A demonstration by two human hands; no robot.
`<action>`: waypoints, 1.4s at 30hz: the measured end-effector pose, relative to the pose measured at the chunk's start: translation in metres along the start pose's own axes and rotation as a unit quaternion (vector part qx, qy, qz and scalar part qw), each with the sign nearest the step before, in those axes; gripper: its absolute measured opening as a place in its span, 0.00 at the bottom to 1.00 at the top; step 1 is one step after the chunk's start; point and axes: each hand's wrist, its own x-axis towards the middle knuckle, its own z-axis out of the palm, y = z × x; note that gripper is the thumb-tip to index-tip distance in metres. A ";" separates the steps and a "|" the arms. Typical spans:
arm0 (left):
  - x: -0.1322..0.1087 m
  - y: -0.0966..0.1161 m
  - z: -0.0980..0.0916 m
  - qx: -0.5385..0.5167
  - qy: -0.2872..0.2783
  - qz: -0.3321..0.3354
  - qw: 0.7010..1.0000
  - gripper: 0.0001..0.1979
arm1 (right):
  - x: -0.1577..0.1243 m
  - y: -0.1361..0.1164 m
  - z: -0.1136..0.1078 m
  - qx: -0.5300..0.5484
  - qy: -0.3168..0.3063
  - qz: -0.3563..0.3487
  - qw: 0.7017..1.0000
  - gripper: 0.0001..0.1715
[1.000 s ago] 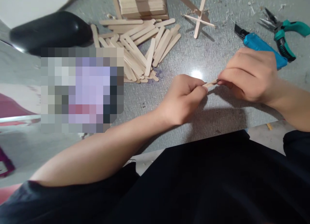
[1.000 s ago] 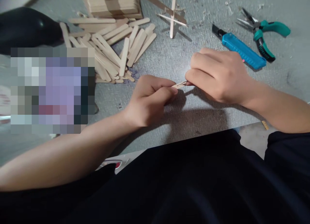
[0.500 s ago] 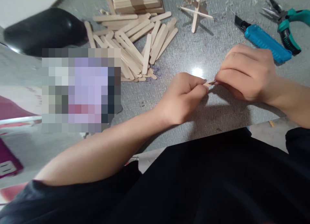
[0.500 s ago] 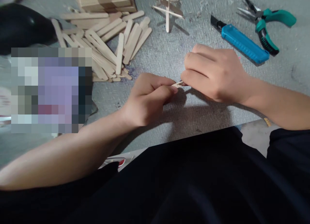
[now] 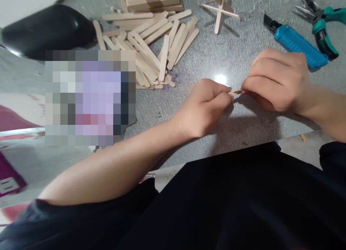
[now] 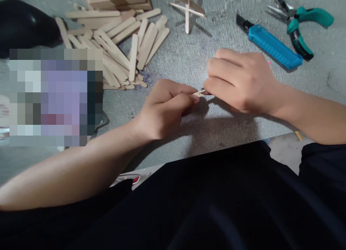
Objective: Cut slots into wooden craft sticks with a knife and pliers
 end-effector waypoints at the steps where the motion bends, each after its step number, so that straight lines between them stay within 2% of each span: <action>1: 0.000 0.000 0.000 -0.004 0.001 0.001 1.000 0.26 | 0.001 -0.001 -0.002 -0.055 0.004 -0.052 0.997 0.21; 3: 0.000 -0.001 0.000 -0.016 -0.002 -0.002 1.000 0.26 | 0.002 -0.002 -0.004 -0.144 0.008 -0.131 0.981 0.19; 4: 0.000 -0.001 -0.001 -0.017 -0.007 -0.011 1.000 0.25 | 0.002 -0.002 -0.004 -0.158 0.006 -0.141 0.977 0.18; 12: 0.001 0.005 -0.015 0.044 -0.110 -0.068 0.991 0.23 | 0.005 0.003 0.001 -0.109 -0.058 -0.139 0.983 0.22; 14: 0.002 0.012 -0.016 0.066 -0.116 -0.109 0.985 0.23 | 0.006 0.003 0.002 -0.105 -0.056 -0.147 0.982 0.21; 16: 0.003 0.020 -0.016 0.090 -0.116 -0.178 0.973 0.24 | 0.006 0.003 0.003 -0.097 -0.041 -0.156 0.982 0.19; 18: 0.004 0.026 -0.014 0.103 -0.111 -0.205 0.967 0.25 | 0.005 0.003 0.004 -0.087 -0.032 -0.165 0.982 0.17; 22: 0.003 0.026 -0.012 0.097 -0.101 -0.200 0.970 0.25 | 0.005 0.003 0.006 -0.075 -0.032 -0.174 0.981 0.14; 26: 0.000 0.019 -0.013 0.090 -0.096 -0.195 0.972 0.26 | 0.005 0.004 0.008 -0.059 -0.040 -0.148 0.986 0.16; 30: -0.001 0.017 -0.014 0.079 -0.100 -0.177 0.976 0.25 | 0.007 0.008 0.010 -0.072 -0.025 -0.168 0.983 0.19; 35: -0.001 0.017 -0.014 0.066 -0.098 -0.169 0.979 0.26 | 0.007 0.010 0.012 -0.044 -0.054 -0.143 0.987 0.24; 38: -0.001 0.017 -0.013 0.060 -0.099 -0.164 0.980 0.25 | 0.009 0.009 0.011 -0.009 -0.051 -0.125 0.991 0.22; 42: 0.000 0.018 -0.014 0.071 -0.109 -0.165 0.978 0.25 | 0.013 0.006 0.009 0.102 -0.066 -0.061 0.991 0.24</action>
